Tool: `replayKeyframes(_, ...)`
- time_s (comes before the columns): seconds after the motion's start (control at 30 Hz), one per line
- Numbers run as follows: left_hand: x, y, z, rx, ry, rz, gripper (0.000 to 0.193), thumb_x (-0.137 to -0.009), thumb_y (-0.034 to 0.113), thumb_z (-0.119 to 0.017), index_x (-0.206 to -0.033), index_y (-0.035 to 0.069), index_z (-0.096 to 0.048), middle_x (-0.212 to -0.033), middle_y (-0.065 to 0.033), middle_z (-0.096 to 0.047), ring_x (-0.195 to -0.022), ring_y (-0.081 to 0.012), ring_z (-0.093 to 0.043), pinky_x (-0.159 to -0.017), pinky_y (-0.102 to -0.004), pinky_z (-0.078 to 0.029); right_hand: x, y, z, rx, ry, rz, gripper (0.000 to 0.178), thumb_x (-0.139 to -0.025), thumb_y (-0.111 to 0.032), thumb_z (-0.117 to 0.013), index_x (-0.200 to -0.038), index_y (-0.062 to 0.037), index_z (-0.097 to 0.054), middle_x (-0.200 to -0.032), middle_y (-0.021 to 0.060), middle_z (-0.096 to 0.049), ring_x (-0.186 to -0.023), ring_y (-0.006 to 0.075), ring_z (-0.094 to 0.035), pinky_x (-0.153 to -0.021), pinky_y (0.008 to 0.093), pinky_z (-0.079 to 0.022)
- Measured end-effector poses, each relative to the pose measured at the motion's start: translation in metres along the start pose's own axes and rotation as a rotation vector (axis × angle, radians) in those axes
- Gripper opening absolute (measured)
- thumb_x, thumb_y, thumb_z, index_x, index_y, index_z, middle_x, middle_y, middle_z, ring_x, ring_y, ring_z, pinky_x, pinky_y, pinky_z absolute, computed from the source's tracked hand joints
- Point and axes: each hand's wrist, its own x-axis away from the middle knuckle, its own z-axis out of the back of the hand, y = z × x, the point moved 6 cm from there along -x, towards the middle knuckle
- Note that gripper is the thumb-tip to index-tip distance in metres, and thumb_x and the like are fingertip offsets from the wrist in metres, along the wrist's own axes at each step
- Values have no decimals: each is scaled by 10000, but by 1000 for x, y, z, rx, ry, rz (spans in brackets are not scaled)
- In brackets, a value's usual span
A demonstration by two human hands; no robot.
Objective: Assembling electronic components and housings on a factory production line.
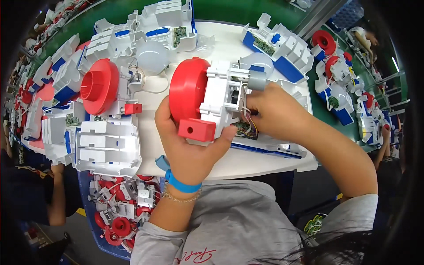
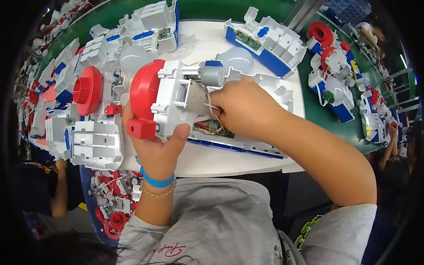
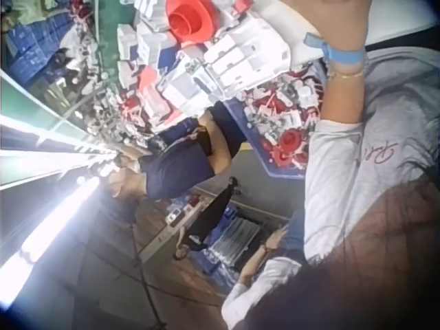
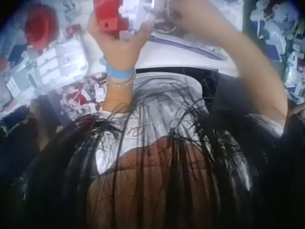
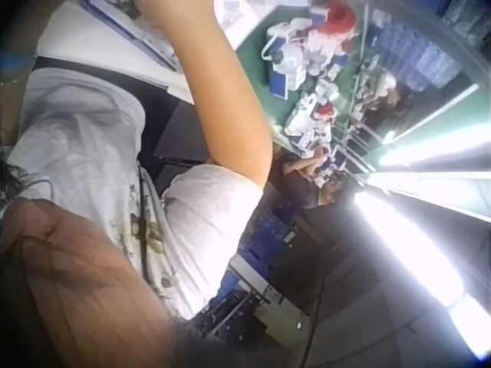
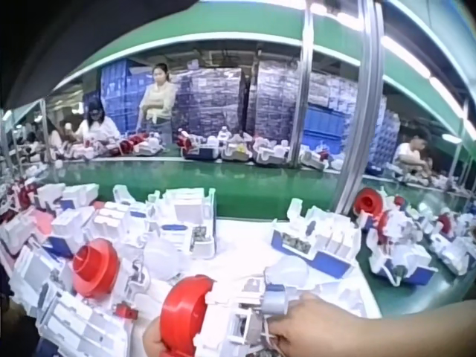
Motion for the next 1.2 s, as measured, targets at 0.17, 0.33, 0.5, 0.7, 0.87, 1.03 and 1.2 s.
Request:
replayKeyframes(0.17,0,-2,-2,49,-7,44,832,-595,187,-803,-1209,3,-274,-1117,-123,-407,-1004,-196,-469,-839,-310,-414,0,-2,1,38,60,56,14,-649,-56,-577,-651,-62,-564,-633,104,-568,-684,287,-563,-636,385,-436)
replayKeyframes(0.33,-1,-2,-2,62,-24,34,831,-594,188,-805,-1208,8,-274,-1113,-118,-399,-1003,-194,-468,-835,-306,-417,0,-10,1,61,-23,56,35,-626,-42,-593,-645,-61,-570,-650,107,-580,-696,282,-560,-642,366,-445)
replayKeyframes(0.5,0,-2,-1,57,-26,33,840,-592,191,-807,-1212,5,-271,-1105,-114,-392,-1002,-193,-465,-837,-302,-414,0,-12,-1,34,-83,49,78,-611,-7,-586,-665,-62,-598,-682,105,-587,-699,289,-556,-654,353,-455)
replayKeyframes(0.7,1,-4,-1,45,-22,32,836,-586,214,-810,-1205,-1,-290,-1101,-114,-391,-1004,-193,-457,-845,-304,-403,-2,-19,-2,129,-157,87,96,-618,-4,-582,-686,-58,-621,-707,124,-591,-697,299,-568,-653,343,-470)
replayKeyframes(0.87,2,-8,0,80,11,72,835,-591,224,-806,-1207,-5,-292,-1097,-120,-401,-994,-200,-460,-847,-312,-398,-1,-15,0,82,-140,42,56,-622,-35,-592,-672,-22,-616,-667,147,-579,-762,302,-584,-660,363,-478)
replayKeyframes(1.03,3,-7,0,52,16,87,841,-588,222,-807,-1210,-5,-290,-1100,-124,-403,-997,-202,-460,-847,-312,-399,2,-10,7,154,-42,44,100,-658,-73,-609,-754,-49,-614,-744,112,-588,-754,293,-570,-693,373,-461)
replayKeyframes(1.2,5,-10,0,87,21,102,849,-580,208,-811,-1214,-3,-288,-1103,-125,-402,-1001,-204,-458,-848,-313,-398,2,-10,-1,339,-157,-4,102,-659,-124,-626,-728,-48,-627,-739,102,-591,-770,283,-566,-697,369,-460)
